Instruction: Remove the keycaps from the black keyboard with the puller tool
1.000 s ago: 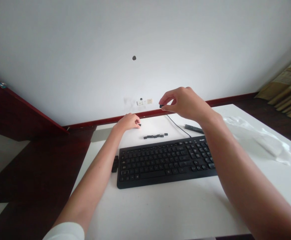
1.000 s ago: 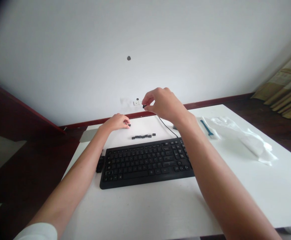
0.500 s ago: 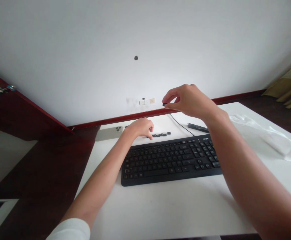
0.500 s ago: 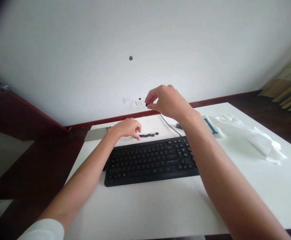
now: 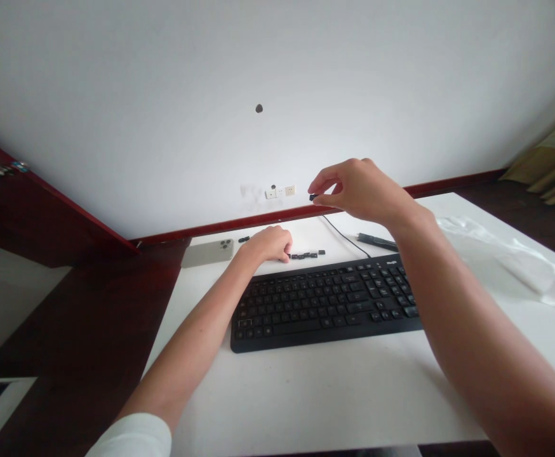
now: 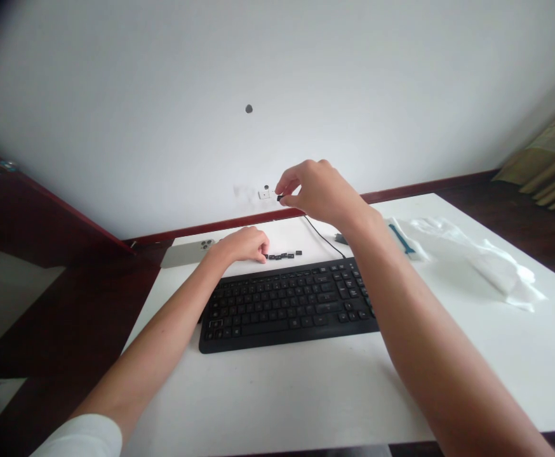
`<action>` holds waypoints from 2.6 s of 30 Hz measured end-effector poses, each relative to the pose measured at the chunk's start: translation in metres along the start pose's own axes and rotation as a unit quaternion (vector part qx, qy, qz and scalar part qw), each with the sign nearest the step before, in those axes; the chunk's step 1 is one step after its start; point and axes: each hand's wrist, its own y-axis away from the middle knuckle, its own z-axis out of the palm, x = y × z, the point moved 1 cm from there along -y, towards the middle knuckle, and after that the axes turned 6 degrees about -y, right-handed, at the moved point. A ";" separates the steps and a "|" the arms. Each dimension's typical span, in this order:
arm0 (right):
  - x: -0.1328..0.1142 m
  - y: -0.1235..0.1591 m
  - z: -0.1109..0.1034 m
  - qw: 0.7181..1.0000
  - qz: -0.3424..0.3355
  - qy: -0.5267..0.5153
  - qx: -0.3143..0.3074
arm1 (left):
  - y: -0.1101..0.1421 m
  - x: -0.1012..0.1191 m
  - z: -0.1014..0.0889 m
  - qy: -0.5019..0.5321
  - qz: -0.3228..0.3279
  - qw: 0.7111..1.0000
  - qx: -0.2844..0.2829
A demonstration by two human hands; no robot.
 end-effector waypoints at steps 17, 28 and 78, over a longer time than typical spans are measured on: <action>-0.002 0.001 -0.002 1.000 -0.008 0.005 -0.002 | -0.032 -0.039 0.003 -0.005 -0.040 0.990 0.137; 0.000 0.001 -0.002 1.000 -0.009 0.003 -0.009 | -0.030 -0.044 0.004 0.025 -0.065 0.993 0.094; 0.000 0.000 -0.003 1.000 -0.016 -0.004 -0.012 | -0.014 0.027 -0.005 -0.032 0.020 0.999 0.007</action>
